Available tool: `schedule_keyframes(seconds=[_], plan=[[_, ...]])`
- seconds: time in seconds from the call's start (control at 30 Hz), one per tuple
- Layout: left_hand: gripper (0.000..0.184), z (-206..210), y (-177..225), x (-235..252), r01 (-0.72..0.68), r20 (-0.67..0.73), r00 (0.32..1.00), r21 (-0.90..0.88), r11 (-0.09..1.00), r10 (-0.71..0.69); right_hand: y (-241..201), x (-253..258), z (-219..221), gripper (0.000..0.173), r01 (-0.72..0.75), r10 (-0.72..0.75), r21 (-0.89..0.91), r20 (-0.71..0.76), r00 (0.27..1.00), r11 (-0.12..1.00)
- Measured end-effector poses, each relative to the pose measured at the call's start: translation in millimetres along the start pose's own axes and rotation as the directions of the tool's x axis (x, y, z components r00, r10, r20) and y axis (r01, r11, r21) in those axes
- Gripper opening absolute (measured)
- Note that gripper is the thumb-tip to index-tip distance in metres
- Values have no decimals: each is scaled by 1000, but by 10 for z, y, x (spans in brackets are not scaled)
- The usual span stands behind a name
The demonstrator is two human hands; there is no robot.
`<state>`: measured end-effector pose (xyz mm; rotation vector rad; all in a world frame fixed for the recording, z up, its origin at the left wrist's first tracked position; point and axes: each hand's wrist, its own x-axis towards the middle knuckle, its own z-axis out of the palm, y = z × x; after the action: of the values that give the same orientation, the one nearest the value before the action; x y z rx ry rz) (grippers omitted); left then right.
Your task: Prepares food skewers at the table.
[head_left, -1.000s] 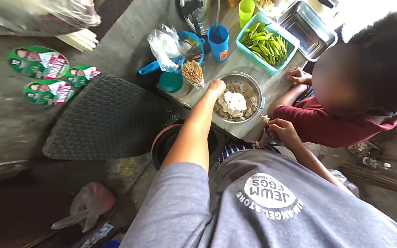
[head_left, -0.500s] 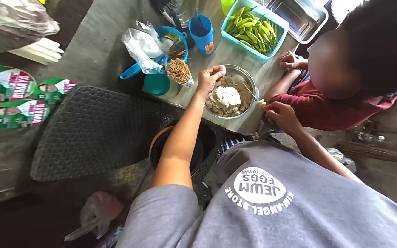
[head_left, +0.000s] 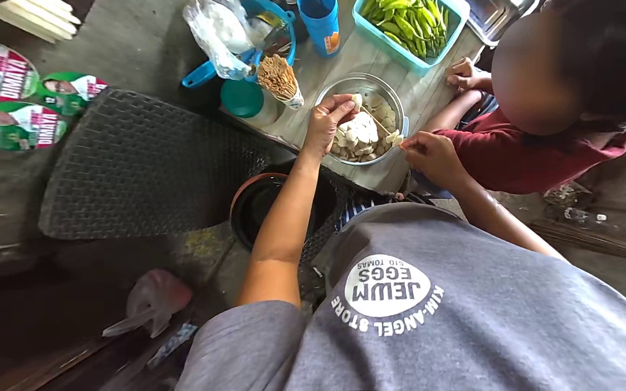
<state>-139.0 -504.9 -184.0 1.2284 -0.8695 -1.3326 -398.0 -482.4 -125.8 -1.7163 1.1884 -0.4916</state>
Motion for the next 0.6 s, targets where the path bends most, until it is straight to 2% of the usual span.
schedule_keyframes(seconds=[0.13,0.33,0.6], plan=[[17,62,50,-59,-29,7,1000,56,998,29,-8,-32,-55,15,-12,12,-2,8,1000,1000],[19,117,79,-84,-152,91,986,184,971,137,7,-87,-102,15,-18,18,-4,-2,1000,1000],[18,230,142,-125,-172,159,978,243,955,136,-9,-95,-150,14,-85,85,7,21,996,996]])
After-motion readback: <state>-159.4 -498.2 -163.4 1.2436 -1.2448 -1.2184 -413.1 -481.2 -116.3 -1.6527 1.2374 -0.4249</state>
